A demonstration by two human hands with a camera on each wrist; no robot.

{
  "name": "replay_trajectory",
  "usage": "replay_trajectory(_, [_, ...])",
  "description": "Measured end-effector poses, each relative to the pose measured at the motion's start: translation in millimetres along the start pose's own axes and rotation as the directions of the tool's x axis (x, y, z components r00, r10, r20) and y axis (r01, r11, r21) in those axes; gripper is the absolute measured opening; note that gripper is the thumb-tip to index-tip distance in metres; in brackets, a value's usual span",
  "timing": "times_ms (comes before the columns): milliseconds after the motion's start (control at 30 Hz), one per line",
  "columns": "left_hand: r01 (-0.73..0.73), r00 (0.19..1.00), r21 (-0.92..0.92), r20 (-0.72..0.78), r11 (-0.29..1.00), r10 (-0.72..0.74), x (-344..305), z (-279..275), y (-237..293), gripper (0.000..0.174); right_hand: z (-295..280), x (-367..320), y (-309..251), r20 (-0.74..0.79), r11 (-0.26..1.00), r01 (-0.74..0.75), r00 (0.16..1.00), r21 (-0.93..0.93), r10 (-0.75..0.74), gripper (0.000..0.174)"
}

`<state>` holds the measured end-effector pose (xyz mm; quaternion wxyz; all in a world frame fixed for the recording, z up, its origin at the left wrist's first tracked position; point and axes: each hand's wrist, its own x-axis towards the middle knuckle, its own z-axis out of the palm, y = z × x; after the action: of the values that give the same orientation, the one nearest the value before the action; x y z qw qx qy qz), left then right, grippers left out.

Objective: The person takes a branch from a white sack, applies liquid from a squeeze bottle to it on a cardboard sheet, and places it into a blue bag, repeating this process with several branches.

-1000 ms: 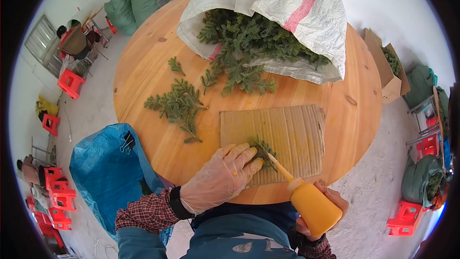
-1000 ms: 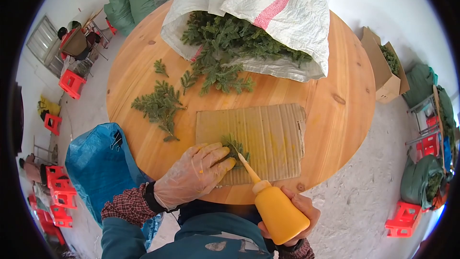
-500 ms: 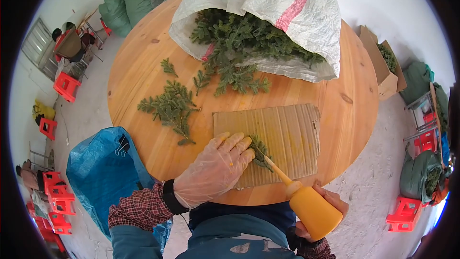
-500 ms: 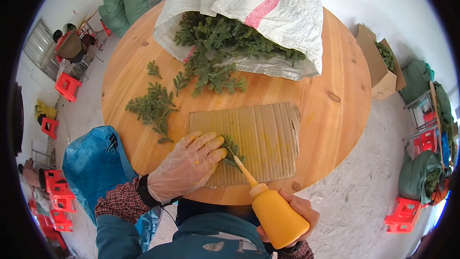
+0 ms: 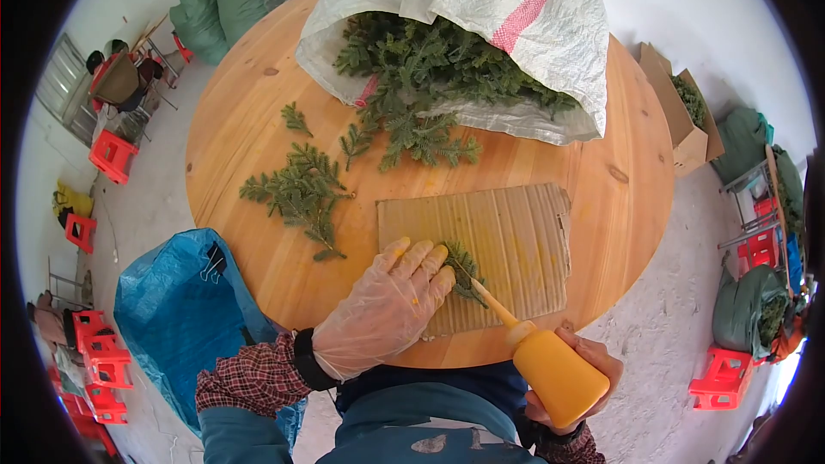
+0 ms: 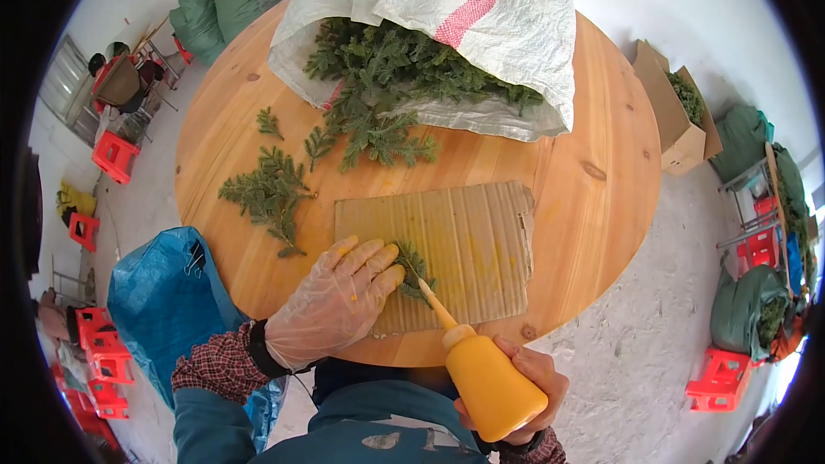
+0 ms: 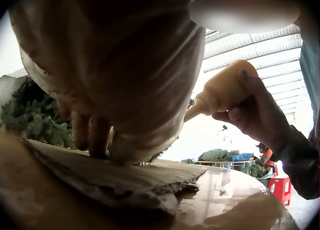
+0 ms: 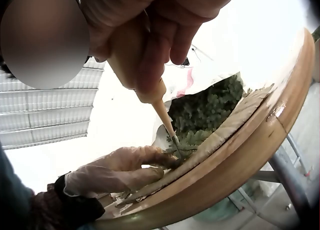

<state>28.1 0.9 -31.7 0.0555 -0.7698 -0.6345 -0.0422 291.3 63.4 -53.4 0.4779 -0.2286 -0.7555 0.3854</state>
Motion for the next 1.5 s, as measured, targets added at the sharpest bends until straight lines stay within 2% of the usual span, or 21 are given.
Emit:
replay_trajectory(100, [0.001, 0.999, 0.004, -0.05, 1.0, -0.001, 0, 0, 0, 0.033, -4, 0, -6, 0.016, 1.0, -0.011, 1.0, -0.008, 0.011, 0.083])
replay_trajectory(600, [0.013, 0.998, -0.036, -0.053, 0.999, -0.015, -1, 2, 1, 0.034, -16, -5, -22, 0.057, 0.999, -0.022, 0.998, -0.023, 0.024, 0.083])
replay_trajectory(733, [0.023, 0.998, -0.063, -0.056, 0.998, -0.027, 0, 1, 2, 0.034, -13, -12, -23, -0.042, 0.986, -0.082, 0.996, -0.147, 0.077, 0.085])
replay_trajectory(833, [0.024, 0.998, -0.063, -0.052, 0.998, -0.027, 0, 0, 3, 0.034, -12, -17, -26, -0.156, 0.984, -0.176, 0.973, -0.012, 0.172, 0.085])
replay_trajectory(1000, [0.009, 1.0, 0.0, -0.003, 1.0, -0.009, 1, -3, 4, 0.036, -11, -16, -21, -0.205, 0.984, -0.174, 0.963, 0.038, 0.178, 0.086])
replay_trajectory(1100, [0.01, 1.0, 0.005, -0.001, 1.0, -0.01, 1, -2, 5, 0.036, -16, -8, -11, 0.005, 1.0, -0.019, 1.0, -0.01, 0.019, 0.083])
replay_trajectory(1167, [0.023, 0.999, -0.031, -0.037, 0.999, -0.024, 1, -1, 5, 0.035, -15, -4, -9, 0.017, 1.0, -0.018, 1.0, -0.018, 0.018, 0.083])
replay_trajectory(1300, [0.006, 1.0, 0.019, 0.021, 1.0, -0.007, 2, -4, 4, 0.036, -16, -3, -9, 0.044, 0.999, -0.029, 0.999, -0.027, 0.03, 0.083])
replay_trajectory(1500, [0.031, 0.999, -0.039, 0.008, 0.999, -0.031, 2, -2, 5, 0.037, -21, -6, -15, 0.045, 0.999, -0.05, 0.998, -0.002, 0.05, 0.085])
